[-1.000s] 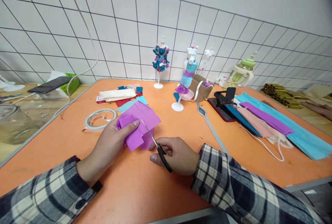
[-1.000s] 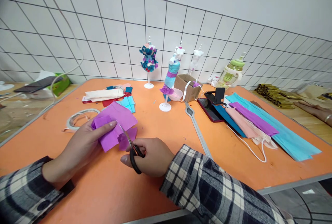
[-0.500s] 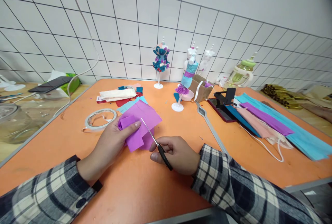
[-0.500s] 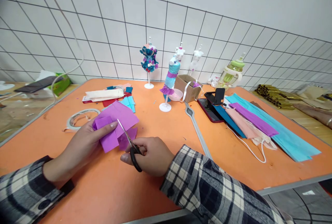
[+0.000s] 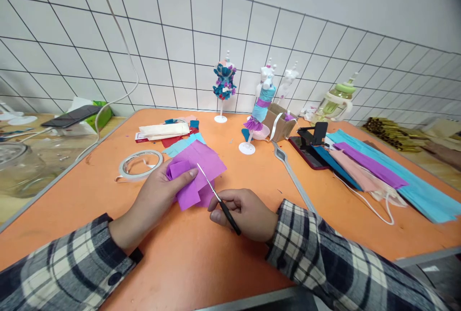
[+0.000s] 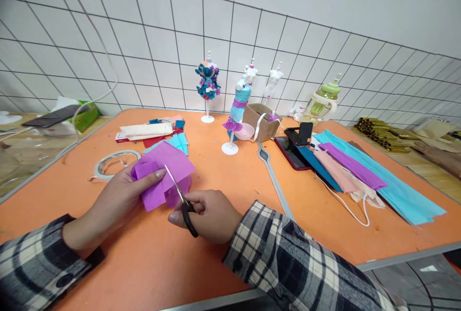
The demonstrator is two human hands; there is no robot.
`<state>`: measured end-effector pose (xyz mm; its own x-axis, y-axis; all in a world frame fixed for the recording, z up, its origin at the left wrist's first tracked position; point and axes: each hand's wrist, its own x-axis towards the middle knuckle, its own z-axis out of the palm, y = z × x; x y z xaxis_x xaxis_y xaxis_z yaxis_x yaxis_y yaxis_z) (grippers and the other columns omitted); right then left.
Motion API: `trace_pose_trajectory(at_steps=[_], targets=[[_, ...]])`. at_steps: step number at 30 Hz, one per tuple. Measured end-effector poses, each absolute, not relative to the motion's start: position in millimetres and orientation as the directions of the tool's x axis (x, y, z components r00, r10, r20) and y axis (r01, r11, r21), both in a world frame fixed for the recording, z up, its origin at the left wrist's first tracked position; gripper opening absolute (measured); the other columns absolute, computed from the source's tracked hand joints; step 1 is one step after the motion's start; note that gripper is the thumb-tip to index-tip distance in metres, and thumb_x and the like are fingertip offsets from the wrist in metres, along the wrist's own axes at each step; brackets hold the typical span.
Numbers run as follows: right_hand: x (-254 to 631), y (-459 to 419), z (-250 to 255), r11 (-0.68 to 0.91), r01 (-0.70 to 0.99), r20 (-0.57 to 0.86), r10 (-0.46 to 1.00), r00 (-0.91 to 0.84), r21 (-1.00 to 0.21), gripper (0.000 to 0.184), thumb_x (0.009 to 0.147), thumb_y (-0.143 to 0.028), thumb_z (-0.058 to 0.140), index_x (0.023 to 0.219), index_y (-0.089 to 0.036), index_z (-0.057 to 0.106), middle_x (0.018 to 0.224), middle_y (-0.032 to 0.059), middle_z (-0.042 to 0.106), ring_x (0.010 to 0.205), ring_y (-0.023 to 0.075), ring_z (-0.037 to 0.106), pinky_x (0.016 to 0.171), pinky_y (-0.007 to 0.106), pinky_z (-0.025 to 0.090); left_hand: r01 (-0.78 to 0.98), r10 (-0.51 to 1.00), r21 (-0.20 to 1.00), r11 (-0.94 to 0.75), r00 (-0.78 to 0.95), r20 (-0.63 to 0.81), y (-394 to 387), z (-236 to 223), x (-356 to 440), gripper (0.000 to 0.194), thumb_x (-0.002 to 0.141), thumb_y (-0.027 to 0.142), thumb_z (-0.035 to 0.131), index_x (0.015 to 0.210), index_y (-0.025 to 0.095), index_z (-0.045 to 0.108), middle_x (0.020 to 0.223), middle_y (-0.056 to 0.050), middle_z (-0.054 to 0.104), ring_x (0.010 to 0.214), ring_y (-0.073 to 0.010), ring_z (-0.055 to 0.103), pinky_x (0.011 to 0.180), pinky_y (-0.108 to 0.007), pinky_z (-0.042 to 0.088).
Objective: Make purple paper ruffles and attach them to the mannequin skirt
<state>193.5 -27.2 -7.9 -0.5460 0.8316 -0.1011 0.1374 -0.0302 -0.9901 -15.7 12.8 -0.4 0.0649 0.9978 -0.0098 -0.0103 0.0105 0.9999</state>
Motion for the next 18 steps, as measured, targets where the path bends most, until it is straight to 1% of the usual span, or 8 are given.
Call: trace_pose_trajectory(at_steps=[3,8,14,18], targets=[[194.0,-26.6,-8.6,-0.029,0.138,-0.101,0.83,-0.548,-0.99,0.023,0.084,-0.039,0.071,0.079,-0.019,0.059,0.056,-0.0082,0.039,0.051,0.0068,0.032,0.048,0.021,0.025,-0.031,0.999,0.999,0.016,0.051,-0.015,12.8,-0.1,-15.0,0.046,0.072,0.047,0.084,0.104,0.019,0.066,0.09,-0.003,0.073,0.072,-0.0191,0.066,0.064,-0.029,0.052],[195.7,-24.7,-13.2,-0.028,0.206,-0.137,0.833,-0.536,-0.978,0.027,0.083,-0.045,0.071,0.086,-0.019,0.064,0.055,-0.008,0.038,0.049,0.0078,0.032,0.046,0.022,0.024,-0.082,0.998,0.996,0.021,0.067,-0.016,11.7,0.7,-14.7,0.046,0.069,0.044,0.086,0.101,0.018,0.066,0.089,-0.004,0.072,0.072,-0.0197,0.066,0.063,-0.03,0.052],[195.1,-25.2,-11.3,-0.04,0.168,-0.128,0.822,-0.554,-0.985,0.027,0.082,-0.044,0.072,0.089,-0.018,0.065,0.06,-0.0063,0.047,0.053,0.0085,0.042,0.05,0.021,0.032,-0.039,0.996,0.999,-0.013,0.093,0.017,12.9,-0.6,-15.9,0.043,0.07,0.045,0.086,0.098,0.019,0.066,0.084,-0.002,0.071,0.068,-0.018,0.064,0.061,-0.029,0.051],[194.3,-25.9,-10.4,-0.033,0.161,-0.116,0.83,-0.545,-0.986,0.026,0.082,-0.043,0.071,0.088,-0.018,0.065,0.059,-0.0065,0.046,0.053,0.0087,0.041,0.049,0.021,0.031,0.015,0.993,1.0,-0.021,0.116,0.019,12.5,0.8,-14.5,0.044,0.069,0.046,0.085,0.098,0.019,0.065,0.083,-0.003,0.072,0.07,-0.0204,0.065,0.062,-0.031,0.051]])
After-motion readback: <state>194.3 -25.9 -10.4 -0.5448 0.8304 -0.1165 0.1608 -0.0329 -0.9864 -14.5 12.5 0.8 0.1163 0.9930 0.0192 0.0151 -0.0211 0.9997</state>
